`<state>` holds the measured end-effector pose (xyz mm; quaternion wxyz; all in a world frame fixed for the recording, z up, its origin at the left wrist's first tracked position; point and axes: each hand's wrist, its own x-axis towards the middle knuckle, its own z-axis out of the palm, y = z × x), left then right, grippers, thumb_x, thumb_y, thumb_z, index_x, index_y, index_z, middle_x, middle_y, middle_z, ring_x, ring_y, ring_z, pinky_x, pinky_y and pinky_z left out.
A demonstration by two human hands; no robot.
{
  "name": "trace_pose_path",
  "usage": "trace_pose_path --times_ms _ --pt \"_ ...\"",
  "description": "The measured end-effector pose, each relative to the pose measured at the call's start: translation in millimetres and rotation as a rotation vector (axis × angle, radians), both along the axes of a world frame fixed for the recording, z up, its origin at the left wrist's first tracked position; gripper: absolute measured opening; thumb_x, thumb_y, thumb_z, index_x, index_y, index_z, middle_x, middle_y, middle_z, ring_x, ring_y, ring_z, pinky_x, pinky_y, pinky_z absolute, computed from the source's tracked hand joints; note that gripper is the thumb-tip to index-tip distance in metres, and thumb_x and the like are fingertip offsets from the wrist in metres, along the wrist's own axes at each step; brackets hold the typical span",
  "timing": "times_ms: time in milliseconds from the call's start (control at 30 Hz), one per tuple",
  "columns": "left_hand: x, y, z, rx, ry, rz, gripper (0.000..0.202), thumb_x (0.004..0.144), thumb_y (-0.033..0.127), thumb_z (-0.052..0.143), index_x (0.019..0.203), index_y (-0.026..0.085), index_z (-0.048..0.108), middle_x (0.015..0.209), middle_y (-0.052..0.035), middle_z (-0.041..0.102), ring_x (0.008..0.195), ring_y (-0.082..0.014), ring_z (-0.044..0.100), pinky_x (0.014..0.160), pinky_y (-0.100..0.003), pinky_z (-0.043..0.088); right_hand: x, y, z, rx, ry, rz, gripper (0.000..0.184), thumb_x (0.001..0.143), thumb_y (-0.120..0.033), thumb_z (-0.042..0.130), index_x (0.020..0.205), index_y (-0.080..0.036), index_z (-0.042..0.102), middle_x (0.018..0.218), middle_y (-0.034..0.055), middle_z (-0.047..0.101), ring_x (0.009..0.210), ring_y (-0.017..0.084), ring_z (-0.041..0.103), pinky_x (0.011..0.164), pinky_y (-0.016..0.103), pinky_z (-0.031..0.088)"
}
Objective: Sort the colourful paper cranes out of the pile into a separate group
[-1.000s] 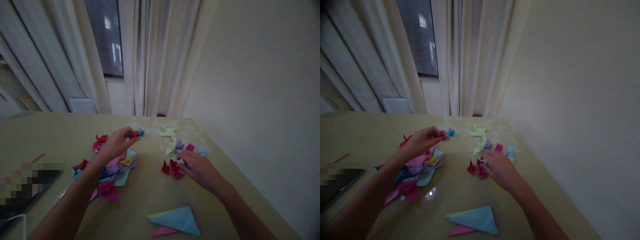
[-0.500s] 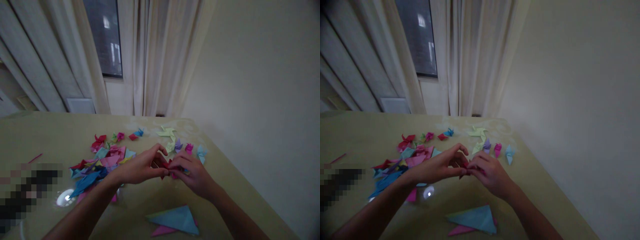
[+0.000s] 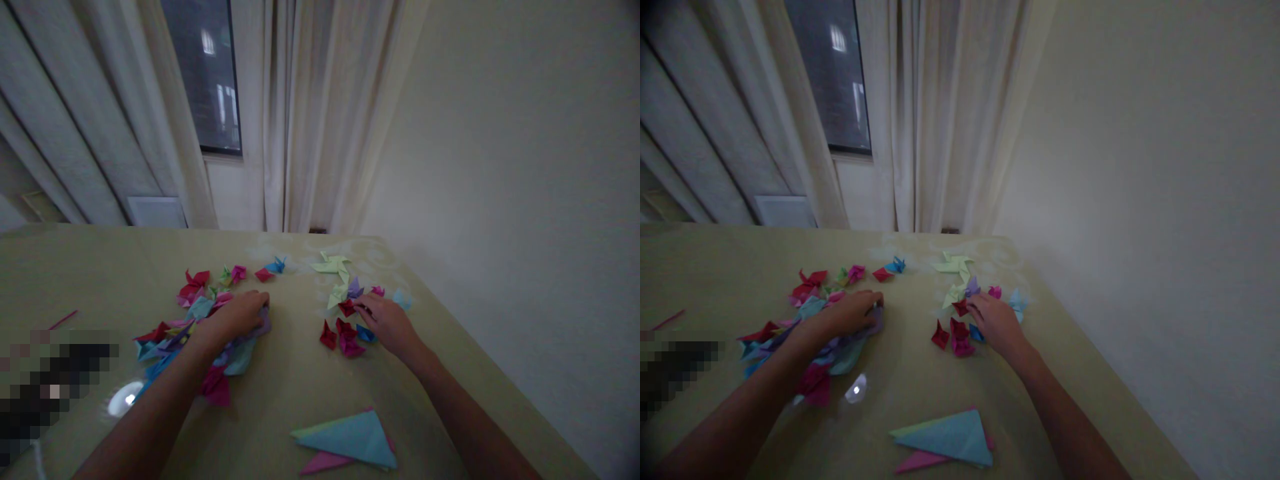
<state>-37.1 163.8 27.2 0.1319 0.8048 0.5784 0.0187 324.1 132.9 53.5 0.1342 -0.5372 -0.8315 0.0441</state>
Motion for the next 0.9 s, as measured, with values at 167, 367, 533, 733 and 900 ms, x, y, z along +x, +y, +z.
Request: trace_pose_path --times_ms 167,367,533,733,900 --pt "-2.3 5.3 14.8 0.023 -0.127 -0.037 0.021 0.082 0.013 0.060 0.096 0.021 0.074 0.097 -0.0089 0.079 0.093 -0.0261 0.074 0.080 -0.034 0.053 -5.2 -0.7 -0.7 -0.108 -0.121 -0.023 0.019 0.106 -0.018 0.057 0.110 -0.017 0.075 0.109 0.0102 0.078 0.102 0.023 0.072 0.088 0.031 0.051" --pt "-0.2 -2.1 49.6 -0.020 -0.725 -0.028 0.027 0.088 0.045 0.066 0.094 0.019 0.073 0.090 -0.0055 0.077 0.086 -0.0237 0.072 0.079 -0.035 0.056 -9.8 -6.5 7.1 -0.110 -0.180 -0.059 0.028 0.106 -0.014 0.050 0.117 -0.018 0.076 0.116 0.0140 0.076 0.105 0.026 0.073 0.086 0.033 0.054" --pt "35.3 -25.7 67.6 -0.131 -1.042 -0.052 0.030 0.086 0.046 0.075 0.094 0.017 0.071 0.087 -0.0036 0.074 0.081 -0.0186 0.069 0.073 -0.030 0.053 -29.3 -32.9 22.9 -0.011 0.385 0.099 0.032 0.106 -0.030 0.060 0.136 -0.019 0.067 0.119 0.0116 0.074 0.099 0.023 0.072 0.089 0.036 0.057" --pt "83.9 -60.0 77.3 -0.284 -1.115 -0.266 0.024 0.095 0.041 0.071 0.103 0.019 0.067 0.094 -0.0045 0.075 0.085 -0.0184 0.071 0.076 -0.030 0.057 -51.6 -60.8 41.0 -0.078 0.722 0.190 0.029 0.099 -0.032 0.070 0.127 -0.023 0.068 0.109 0.0067 0.076 0.089 0.020 0.073 0.073 0.028 0.059" --pt "48.4 -34.1 48.1 0.036 -0.548 -0.140 0.038 0.094 0.029 0.069 0.130 0.021 0.063 0.131 -0.0151 0.071 0.119 -0.0302 0.068 0.101 -0.044 0.054 -28.7 -76.1 72.5 0.153 0.851 0.062 0.021 0.100 -0.032 0.070 0.120 -0.025 0.071 0.108 0.0059 0.073 0.078 0.017 0.071 0.061 0.025 0.060"
